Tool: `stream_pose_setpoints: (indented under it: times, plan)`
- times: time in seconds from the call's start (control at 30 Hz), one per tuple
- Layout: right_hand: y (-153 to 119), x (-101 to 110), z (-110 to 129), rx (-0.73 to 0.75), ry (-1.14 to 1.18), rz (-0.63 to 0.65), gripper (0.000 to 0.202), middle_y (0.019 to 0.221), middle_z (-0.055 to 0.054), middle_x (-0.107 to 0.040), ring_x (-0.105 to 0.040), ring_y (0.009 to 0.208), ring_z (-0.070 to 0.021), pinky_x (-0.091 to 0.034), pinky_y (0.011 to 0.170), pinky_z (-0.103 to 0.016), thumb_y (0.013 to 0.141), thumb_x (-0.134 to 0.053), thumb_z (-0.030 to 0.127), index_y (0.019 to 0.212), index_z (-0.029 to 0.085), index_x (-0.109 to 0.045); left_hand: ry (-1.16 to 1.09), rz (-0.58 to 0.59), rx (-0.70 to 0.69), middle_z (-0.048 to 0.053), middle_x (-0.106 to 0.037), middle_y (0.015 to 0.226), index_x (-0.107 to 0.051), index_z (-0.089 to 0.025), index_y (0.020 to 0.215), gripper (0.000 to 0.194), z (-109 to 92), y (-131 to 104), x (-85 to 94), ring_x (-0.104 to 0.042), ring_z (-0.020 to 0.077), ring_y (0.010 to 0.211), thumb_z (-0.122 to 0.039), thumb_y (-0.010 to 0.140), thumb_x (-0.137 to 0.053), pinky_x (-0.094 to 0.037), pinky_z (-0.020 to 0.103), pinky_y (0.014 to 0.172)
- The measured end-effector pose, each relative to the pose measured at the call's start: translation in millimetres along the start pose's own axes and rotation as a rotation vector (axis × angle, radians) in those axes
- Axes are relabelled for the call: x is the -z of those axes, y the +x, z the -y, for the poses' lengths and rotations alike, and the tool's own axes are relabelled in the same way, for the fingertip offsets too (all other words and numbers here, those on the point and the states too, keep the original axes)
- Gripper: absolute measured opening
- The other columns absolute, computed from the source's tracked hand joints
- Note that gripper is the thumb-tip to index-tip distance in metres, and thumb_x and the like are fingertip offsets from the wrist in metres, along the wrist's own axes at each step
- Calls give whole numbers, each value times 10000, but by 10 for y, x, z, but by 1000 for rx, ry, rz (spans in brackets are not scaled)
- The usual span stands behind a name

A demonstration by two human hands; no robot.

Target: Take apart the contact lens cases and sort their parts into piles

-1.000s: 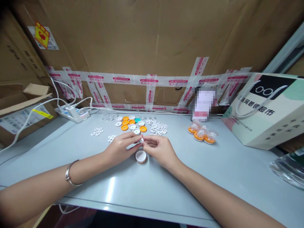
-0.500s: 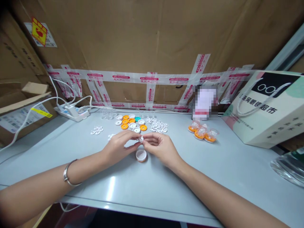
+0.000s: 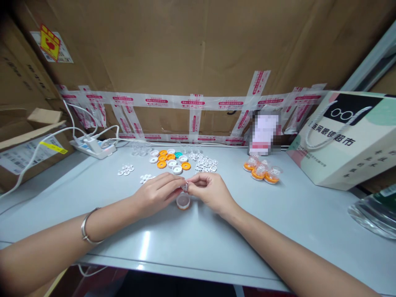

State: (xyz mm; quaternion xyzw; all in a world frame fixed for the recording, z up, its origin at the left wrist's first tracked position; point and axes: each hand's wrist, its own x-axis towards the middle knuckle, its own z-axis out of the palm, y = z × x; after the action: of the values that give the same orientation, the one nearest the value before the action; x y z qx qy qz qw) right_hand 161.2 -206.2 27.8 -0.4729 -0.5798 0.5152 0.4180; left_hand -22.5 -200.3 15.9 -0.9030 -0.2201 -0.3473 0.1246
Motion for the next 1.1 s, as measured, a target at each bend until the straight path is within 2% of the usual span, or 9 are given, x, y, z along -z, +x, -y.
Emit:
stream_pose_setpoints:
  times: [0.23,0.4,0.53,0.6,0.7,0.77,0.9,1.0,1.1]
  plan:
    - [42,1,-27,-86,129,22,172,635,24,-657,-596,576,-87,-496,623,-234,600,-703,263,725,159,-649,-36,-37,28,66,-643,894,-551,-122,955,134,12,-4,-20,-579,153,802,-119,844,-476,-492,265,709]
    - [52,-3,-19,-107,133,54,156,579,43,-627,-573,544,-75,-462,580,-210,604,-677,174,725,163,-580,-157,-50,85,59,-642,876,-553,-137,937,123,-2,5,-52,-582,147,812,-136,822,-510,-492,260,718]
    - [43,-27,-42,-130,190,103,217,625,47,-617,-572,557,-78,-465,596,-228,603,-709,223,734,172,-544,-242,-65,145,54,-643,862,-560,-148,916,111,-6,12,-60,-591,142,810,-151,811,-523,-497,261,717]
    - [49,-30,-51,-133,217,102,245,637,47,-605,-565,557,-77,-460,595,-229,598,-726,262,726,172,-538,-286,-87,193,51,-646,859,-568,-151,910,112,4,19,-50,-596,140,807,-159,803,-535,-501,264,725]
    - [95,27,-50,-113,208,10,254,611,52,-578,-549,546,-77,-447,584,-229,603,-726,305,703,175,-532,-435,-119,375,46,-647,856,-584,-149,911,146,27,37,-20,-599,135,794,-201,774,-580,-512,263,736]
    - [149,120,-42,-51,89,-78,234,640,30,-598,-560,578,-98,-448,601,-247,615,-713,326,707,176,-559,-568,-98,541,45,-647,873,-596,-146,917,176,44,48,-6,-603,127,778,-221,758,-595,-525,247,716]
    - [260,347,-49,130,-417,-235,148,798,-45,-674,-597,739,-174,-441,692,-297,677,-648,317,727,178,-665,-736,6,789,44,-657,863,-632,-135,909,194,85,48,-33,-612,130,761,-229,745,-591,-521,205,641]
    - [319,442,-96,182,-659,-214,140,839,-45,-682,-597,789,-187,-428,723,-302,721,-590,278,740,194,-700,-805,56,882,43,-674,878,-658,-142,917,218,126,36,-83,-617,147,795,-269,758,-579,-507,218,685]
    - [364,462,-167,222,-756,-202,156,804,-37,-669,-584,729,-170,-426,684,-290,729,-576,279,745,199,-709,-892,80,915,43,-677,894,-677,-151,901,239,159,34,-122,-616,154,799,-321,769,-572,-497,240,721]
